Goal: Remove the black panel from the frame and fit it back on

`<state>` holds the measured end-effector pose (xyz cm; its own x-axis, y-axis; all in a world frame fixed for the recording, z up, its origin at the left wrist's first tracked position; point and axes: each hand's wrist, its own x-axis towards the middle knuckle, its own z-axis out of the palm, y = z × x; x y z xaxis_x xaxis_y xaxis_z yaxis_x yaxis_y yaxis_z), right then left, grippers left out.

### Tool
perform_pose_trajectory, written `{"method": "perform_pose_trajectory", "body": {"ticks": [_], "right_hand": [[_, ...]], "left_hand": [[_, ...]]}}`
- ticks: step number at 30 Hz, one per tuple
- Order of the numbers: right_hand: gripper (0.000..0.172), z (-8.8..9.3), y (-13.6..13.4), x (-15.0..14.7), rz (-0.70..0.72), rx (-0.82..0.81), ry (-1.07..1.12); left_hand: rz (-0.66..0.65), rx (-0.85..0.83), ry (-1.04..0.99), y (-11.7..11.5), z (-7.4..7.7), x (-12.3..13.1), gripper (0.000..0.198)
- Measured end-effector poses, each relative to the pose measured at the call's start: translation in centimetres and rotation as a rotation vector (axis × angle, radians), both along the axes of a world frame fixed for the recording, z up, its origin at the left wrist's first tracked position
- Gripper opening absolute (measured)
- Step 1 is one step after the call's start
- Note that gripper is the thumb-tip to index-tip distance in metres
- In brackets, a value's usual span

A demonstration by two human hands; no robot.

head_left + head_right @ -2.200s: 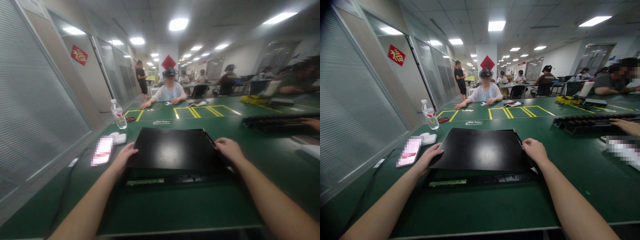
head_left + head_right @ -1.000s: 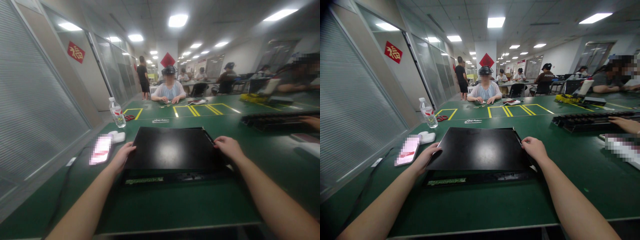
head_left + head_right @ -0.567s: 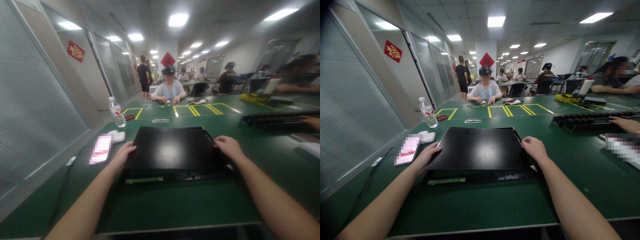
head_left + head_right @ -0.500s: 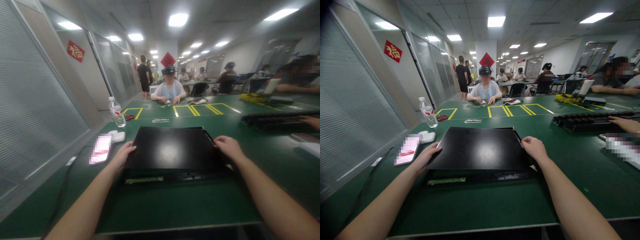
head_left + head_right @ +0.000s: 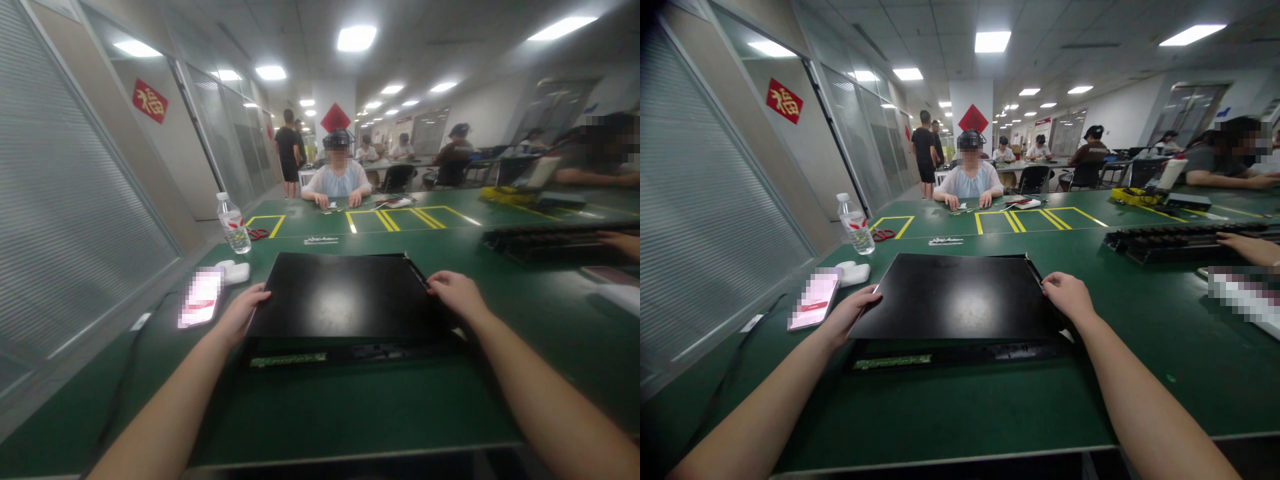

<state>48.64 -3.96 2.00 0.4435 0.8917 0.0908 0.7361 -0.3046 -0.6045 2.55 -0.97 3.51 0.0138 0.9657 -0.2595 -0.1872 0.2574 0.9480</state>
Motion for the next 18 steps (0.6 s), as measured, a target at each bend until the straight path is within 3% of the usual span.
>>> {"method": "perform_pose_trajectory", "body": {"ticks": [4, 12, 18], "right_hand": [[0.02, -0.1, 0.0, 0.1, 0.001, 0.018, -0.004], [0.021, -0.1, 0.2, 0.3, 0.006, -0.005, -0.021], [0.021, -0.1, 0.1, 0.2, 0.004, -0.026, -0.009]], "left_hand": [[0.006, 0.0, -0.029, 0.2, -0.4, -0.2, 0.035], [0.029, -0.001, 0.073, -0.9, 0.9, 1.0, 0.031], [0.004, 0.028, 0.102, -0.9, 0.7, 1.0, 0.032]]}}
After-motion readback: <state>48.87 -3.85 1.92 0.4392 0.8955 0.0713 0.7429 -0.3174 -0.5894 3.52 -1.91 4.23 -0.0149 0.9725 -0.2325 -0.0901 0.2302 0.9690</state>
